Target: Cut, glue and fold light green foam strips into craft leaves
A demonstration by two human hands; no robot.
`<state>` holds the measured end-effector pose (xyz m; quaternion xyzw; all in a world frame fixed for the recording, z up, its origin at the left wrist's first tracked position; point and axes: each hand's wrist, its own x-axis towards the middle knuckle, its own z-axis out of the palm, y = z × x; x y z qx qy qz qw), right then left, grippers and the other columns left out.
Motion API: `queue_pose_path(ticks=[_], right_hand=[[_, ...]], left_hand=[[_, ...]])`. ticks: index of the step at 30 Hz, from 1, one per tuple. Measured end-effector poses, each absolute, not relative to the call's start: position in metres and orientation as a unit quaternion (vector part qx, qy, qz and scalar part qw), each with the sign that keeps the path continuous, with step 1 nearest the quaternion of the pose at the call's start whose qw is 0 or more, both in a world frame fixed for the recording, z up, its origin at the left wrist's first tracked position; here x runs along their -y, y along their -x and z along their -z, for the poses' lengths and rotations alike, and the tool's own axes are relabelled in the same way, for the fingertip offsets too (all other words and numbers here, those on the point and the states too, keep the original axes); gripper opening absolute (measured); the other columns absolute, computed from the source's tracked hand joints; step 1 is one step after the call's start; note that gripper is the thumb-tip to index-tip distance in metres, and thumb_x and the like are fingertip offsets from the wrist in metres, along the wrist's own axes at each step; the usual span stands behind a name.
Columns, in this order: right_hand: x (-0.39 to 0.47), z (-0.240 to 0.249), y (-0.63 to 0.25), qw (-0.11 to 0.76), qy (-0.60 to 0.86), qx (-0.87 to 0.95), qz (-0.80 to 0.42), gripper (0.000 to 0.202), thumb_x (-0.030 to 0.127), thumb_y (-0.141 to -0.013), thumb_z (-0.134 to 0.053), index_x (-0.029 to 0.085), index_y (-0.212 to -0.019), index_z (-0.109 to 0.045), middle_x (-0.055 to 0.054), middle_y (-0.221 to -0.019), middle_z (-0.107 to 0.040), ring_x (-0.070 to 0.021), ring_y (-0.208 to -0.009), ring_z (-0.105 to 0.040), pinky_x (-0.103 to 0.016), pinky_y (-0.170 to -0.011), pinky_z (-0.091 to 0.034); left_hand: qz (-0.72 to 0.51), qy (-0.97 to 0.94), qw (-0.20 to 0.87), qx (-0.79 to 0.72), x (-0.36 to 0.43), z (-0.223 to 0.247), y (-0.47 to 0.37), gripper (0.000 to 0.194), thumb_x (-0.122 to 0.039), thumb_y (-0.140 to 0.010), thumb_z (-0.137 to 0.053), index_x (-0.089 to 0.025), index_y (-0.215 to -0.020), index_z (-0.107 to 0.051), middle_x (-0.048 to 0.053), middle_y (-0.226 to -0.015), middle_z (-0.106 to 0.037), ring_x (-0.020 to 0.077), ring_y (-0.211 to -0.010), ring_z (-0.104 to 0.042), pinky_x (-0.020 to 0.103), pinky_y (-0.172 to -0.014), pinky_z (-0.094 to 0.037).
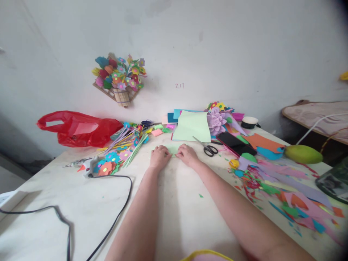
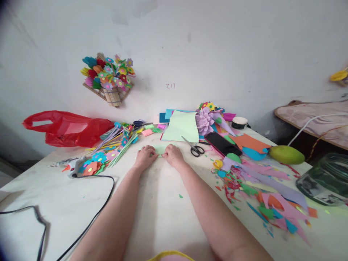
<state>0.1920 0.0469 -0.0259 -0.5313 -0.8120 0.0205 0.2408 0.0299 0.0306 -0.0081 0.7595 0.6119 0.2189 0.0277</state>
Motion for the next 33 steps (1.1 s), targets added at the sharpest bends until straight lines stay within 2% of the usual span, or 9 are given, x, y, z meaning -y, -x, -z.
queue_pose_path(ticks=[13, 18, 21, 25, 28, 33], right_hand=[[-0.038, 0.014, -0.187, 0.213, 0.558, 0.802, 0.005, 0.023, 0.039, -0.076, -0.056, 0.018, -0.071, -0.063, -0.006, -0.092, -0.056, -0.0161, -0.083, -0.052, -0.027, -0.071, -0.036], [-0.038, 0.013, -0.186, 0.214, 0.571, 0.792, -0.001, 0.026, 0.043, -0.074, -0.056, 0.019, -0.069, -0.064, -0.006, -0.093, -0.057, -0.0162, -0.083, -0.054, -0.027, -0.07, -0.036], [-0.04, 0.013, -0.185, 0.217, 0.583, 0.783, -0.015, 0.025, 0.044, -0.073, -0.058, 0.02, -0.067, -0.064, -0.005, -0.094, -0.057, -0.0161, -0.083, -0.054, -0.027, -0.07, -0.036], [-0.041, 0.012, -0.184, 0.22, 0.592, 0.774, -0.034, 0.024, 0.043, -0.071, -0.059, 0.02, -0.065, -0.064, -0.004, -0.093, -0.058, -0.0161, -0.082, -0.054, -0.027, -0.069, -0.036], [-0.042, 0.013, -0.184, 0.23, 0.594, 0.77, -0.038, 0.024, 0.042, -0.07, -0.06, 0.02, -0.063, -0.064, -0.004, -0.092, -0.059, -0.0159, -0.08, -0.054, -0.027, -0.068, -0.035], [-0.043, 0.015, -0.183, 0.25, 0.592, 0.765, -0.041, 0.023, 0.041, -0.068, -0.063, 0.019, -0.059, -0.063, -0.003, -0.091, -0.06, -0.0144, -0.077, -0.054, -0.026, -0.068, -0.035]], left_hand=[[-0.216, -0.75, -0.022, -0.625, -0.027, 0.007, -0.032, 0.017, -0.037, -0.07, -0.055, -0.021, -0.067, -0.061, 0.003, -0.111, -0.053, 0.0238, -0.101, -0.041, 0.039, -0.085, -0.031], [-0.218, -0.733, -0.028, -0.643, -0.027, 0.004, -0.033, 0.02, -0.04, -0.066, -0.058, -0.021, -0.062, -0.061, 0.003, -0.107, -0.055, 0.0258, -0.103, -0.04, 0.042, -0.089, -0.027], [-0.227, -0.729, -0.039, -0.644, -0.025, 0.003, -0.034, 0.021, -0.041, -0.065, -0.06, -0.021, -0.059, -0.06, 0.004, -0.104, -0.057, 0.027, -0.104, -0.039, 0.047, -0.094, -0.02], [-0.235, -0.735, -0.071, -0.632, -0.023, 0.004, -0.037, 0.019, -0.042, -0.066, -0.057, -0.022, -0.065, -0.059, 0.004, -0.104, -0.056, 0.0271, -0.109, -0.037, 0.051, -0.101, -0.001], [-0.244, -0.734, -0.087, -0.628, -0.022, 0.007, -0.041, 0.019, -0.039, -0.069, -0.055, -0.022, -0.077, -0.057, 0.006, -0.114, -0.051, 0.0285, -0.118, -0.029, 0.053, -0.101, 0.01], [-0.233, -0.725, -0.093, -0.641, -0.025, 0.009, -0.045, 0.026, -0.034, -0.068, -0.055, -0.018, -0.088, -0.055, 0.011, -0.131, -0.039, 0.0306, -0.13, -0.006, 0.055, -0.1, 0.012]])
